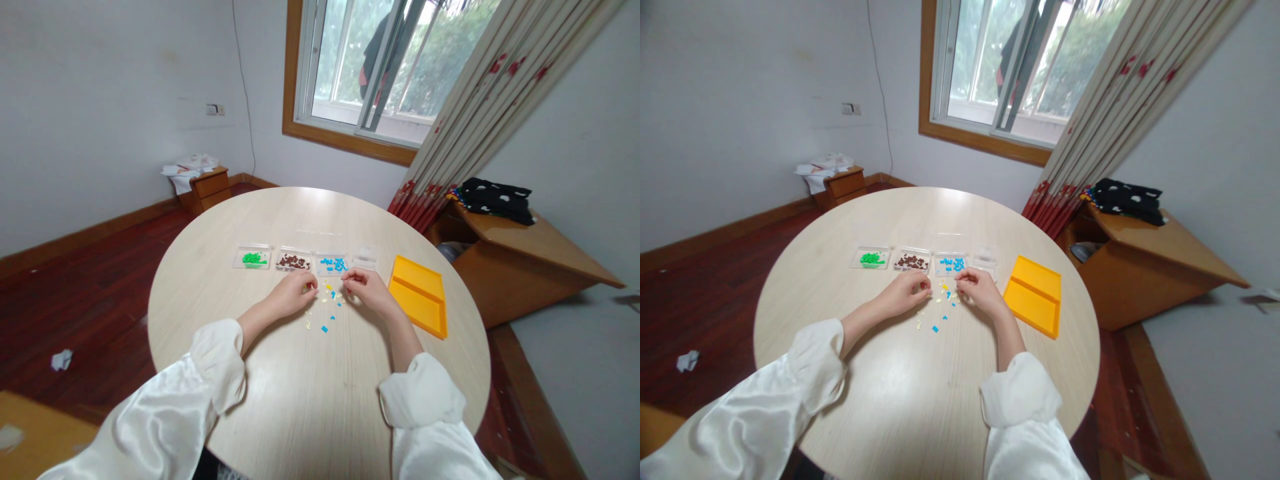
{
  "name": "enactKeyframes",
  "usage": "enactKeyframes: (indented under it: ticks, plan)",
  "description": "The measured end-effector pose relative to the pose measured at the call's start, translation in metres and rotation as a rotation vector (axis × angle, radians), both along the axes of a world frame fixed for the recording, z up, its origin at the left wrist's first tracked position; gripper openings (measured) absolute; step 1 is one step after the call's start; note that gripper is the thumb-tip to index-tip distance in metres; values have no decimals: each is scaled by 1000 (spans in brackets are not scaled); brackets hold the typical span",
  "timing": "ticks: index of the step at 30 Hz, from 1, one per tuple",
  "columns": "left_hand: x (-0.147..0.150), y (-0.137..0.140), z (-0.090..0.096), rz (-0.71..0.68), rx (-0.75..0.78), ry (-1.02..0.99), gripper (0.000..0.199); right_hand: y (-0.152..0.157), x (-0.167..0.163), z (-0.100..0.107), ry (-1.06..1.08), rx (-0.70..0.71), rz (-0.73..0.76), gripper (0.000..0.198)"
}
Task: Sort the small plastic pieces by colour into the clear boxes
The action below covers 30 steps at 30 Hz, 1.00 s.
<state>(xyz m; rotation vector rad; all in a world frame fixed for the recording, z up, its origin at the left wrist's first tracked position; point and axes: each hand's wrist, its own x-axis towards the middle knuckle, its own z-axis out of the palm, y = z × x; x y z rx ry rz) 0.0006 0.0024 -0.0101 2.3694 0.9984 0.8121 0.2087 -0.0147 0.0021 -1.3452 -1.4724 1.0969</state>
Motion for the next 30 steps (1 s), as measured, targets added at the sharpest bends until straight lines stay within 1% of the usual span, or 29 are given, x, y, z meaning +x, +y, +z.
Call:
enactKeyframes:
  ticks: [4,6,7,9,11,15,18,21,25,30]
  plan:
    - [0,1,-1,1,1,-11,8,6,-1,-3,15,63,-168,21]
    - [0,1,-1,1,-2,-18,8,10,-2,-6,86,75,-236,30]
    - [0,1,-1,0,-4,-21,8,11,-2,-7,131,75,-243,36]
    - [0,1,-1,-2,-7,-24,8,12,-3,-8,188,71,-217,44]
    - [0,0,0,-2,-10,-24,8,11,-2,-8,149,69,-185,43]
    - [0,1,0,1,-1,-22,8,7,-2,-8,-165,127,-141,23]
    - [0,1,-1,4,5,-19,7,3,-4,-8,-373,148,-1,16]
    - [0,2,-2,8,6,-15,8,0,-6,-9,-485,173,113,9]
    - [0,2,-2,4,1,-19,8,-1,-8,-9,-575,156,159,13]
    - [0,2,-2,4,-3,-22,8,-1,-7,-10,-614,143,191,21]
